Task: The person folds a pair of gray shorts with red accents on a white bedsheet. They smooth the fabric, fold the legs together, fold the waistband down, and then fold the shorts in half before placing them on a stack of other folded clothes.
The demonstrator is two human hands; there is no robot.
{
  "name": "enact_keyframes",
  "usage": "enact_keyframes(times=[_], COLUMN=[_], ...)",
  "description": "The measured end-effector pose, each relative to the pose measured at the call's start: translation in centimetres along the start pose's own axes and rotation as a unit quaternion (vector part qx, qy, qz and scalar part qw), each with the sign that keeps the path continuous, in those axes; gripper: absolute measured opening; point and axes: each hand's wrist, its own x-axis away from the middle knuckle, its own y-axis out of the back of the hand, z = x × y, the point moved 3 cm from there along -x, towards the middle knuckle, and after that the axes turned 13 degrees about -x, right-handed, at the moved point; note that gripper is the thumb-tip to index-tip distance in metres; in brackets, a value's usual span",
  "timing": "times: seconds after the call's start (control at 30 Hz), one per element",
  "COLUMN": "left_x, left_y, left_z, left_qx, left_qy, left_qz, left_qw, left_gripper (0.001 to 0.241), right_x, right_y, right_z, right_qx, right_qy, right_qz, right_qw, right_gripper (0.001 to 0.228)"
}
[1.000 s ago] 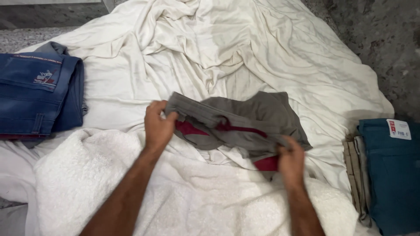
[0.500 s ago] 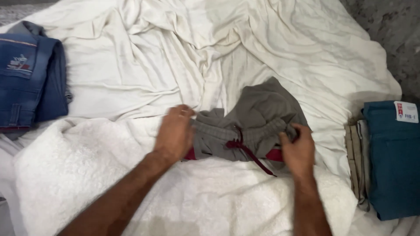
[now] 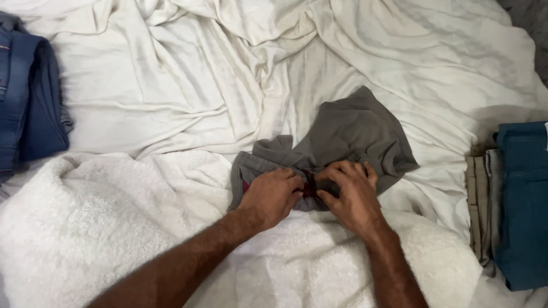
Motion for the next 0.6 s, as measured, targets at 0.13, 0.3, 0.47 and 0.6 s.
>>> enact_keyframes(times=[0.13,0.3,0.47,0.6], left_x=[-0.1,0.0,-0.2,-0.2], left_y=[1.0,2.5,1.5,0.7], left_z=[0.1,-0.3,-0.7,-0.4], left_qx=[0.070,0.126,0.087,0.061], left_qy=[0.040,0.034,0.005,0.012], left_qz=[-0.007,-0.046,-0.059,-0.047], left_qw=[0.997,0.990,0.994,0.997], left_gripper=[0.013,0.025,0.029,0.021], right_x=[-0.5,-1.4,-1.3,-1.3], right_y=[-0.5,-0.5,-0.8,-0.3], right_z=[0.5,-0.1,-1.1,-1.1], right_qx=[-0.021,-0.016,-0.075,-0.128], right_qy=[0.085,0.034,0.052,0.067], right_qz=[-0.014,-0.015,-0.013,-0.034], right_qw=[0.996,0.999,0.996,0.989], right_gripper=[0.038,0.012,0.012,0.011])
